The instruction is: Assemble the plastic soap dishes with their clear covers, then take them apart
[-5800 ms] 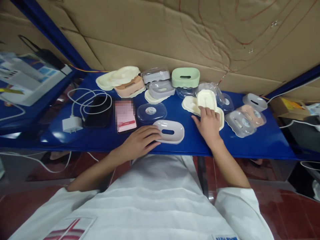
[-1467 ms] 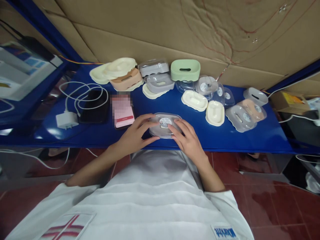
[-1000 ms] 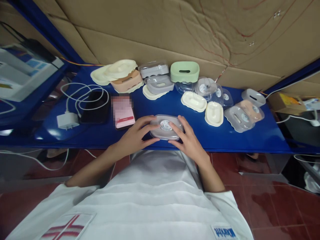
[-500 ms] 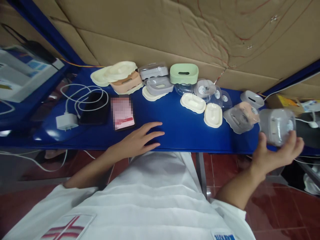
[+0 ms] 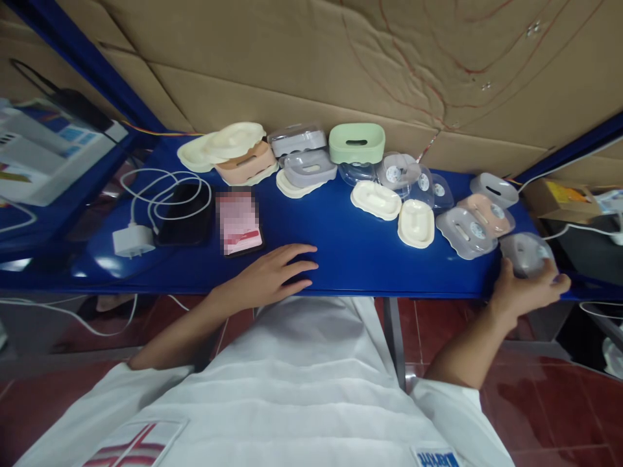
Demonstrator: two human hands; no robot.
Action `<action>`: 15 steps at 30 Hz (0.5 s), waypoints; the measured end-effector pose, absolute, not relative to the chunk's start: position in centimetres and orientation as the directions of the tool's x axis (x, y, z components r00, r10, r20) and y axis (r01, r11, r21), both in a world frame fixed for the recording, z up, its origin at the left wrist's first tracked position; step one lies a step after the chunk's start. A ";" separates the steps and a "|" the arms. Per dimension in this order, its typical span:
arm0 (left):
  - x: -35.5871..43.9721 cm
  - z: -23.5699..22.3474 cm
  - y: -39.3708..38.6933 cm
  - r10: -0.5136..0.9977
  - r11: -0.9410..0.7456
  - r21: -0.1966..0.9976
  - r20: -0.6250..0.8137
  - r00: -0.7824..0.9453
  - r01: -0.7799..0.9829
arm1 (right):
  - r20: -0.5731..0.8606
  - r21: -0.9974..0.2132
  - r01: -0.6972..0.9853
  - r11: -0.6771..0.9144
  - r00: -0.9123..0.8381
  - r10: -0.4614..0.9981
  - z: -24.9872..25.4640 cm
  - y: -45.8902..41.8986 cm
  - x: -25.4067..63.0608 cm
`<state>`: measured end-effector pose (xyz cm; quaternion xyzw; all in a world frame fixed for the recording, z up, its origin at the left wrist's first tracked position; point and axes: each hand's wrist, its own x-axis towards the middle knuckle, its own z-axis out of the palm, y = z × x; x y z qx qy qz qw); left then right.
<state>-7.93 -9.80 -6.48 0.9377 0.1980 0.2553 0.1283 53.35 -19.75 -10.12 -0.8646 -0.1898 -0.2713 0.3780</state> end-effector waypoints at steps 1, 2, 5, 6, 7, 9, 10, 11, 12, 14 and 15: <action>-7.9 -6.5 -9.8 0.437 -0.888 0.342 0.424 0.793 0.307 | 0.605 -0.544 0.520 -0.658 0.787 0.121 -10.1 -19.7 53.5; -7.9 -6.5 -9.8 0.437 -0.888 0.342 0.420 0.795 0.308 | 0.597 -0.537 0.514 -0.669 0.792 0.130 -10.2 -19.7 53.6; -7.9 -6.7 -9.7 0.435 -0.889 0.338 0.413 0.800 0.309 | 0.525 -0.513 0.494 -0.702 0.827 0.199 -9.9 -19.9 53.8; -8.0 -6.7 -9.7 0.435 -0.889 0.338 0.411 0.801 0.309 | 0.506 -0.499 0.490 -0.715 0.835 0.218 -9.7 -20.0 53.5; -8.0 -6.8 -9.7 0.437 -0.887 0.341 0.409 0.801 0.310 | 0.517 -0.477 0.510 -0.716 0.822 0.241 -9.4 -20.2 53.0; -8.0 -6.9 -9.7 0.440 -0.885 0.349 0.401 0.804 0.310 | 0.654 -0.412 0.637 -0.652 0.704 0.275 -8.7 -20.2 50.9; -7.9 -6.9 -9.7 0.438 -0.885 0.350 0.400 0.805 0.307 | 0.741 -0.359 0.729 -0.583 0.602 0.297 -8.3 -20.0 49.3; -7.9 -6.9 -9.7 0.435 -0.886 0.351 0.399 0.807 0.304 | 0.815 -0.290 0.821 -0.492 0.482 0.323 -8.0 -19.6 47.2; -7.9 -6.9 -9.7 0.433 -0.887 0.350 0.400 0.808 0.302 | 0.843 -0.228 0.889 -0.397 0.385 0.377 -7.7 -19.0 44.9; -7.9 -6.8 -9.7 0.432 -0.888 0.348 0.405 0.806 0.301 | 0.762 -0.136 0.959 -0.250 0.262 0.592 -7.2 -17.5 39.7; -7.9 -6.7 -9.7 0.432 -0.888 0.347 0.407 0.805 0.301 | 0.667 -0.103 0.975 -0.194 0.213 0.714 -7.0 -16.6 37.3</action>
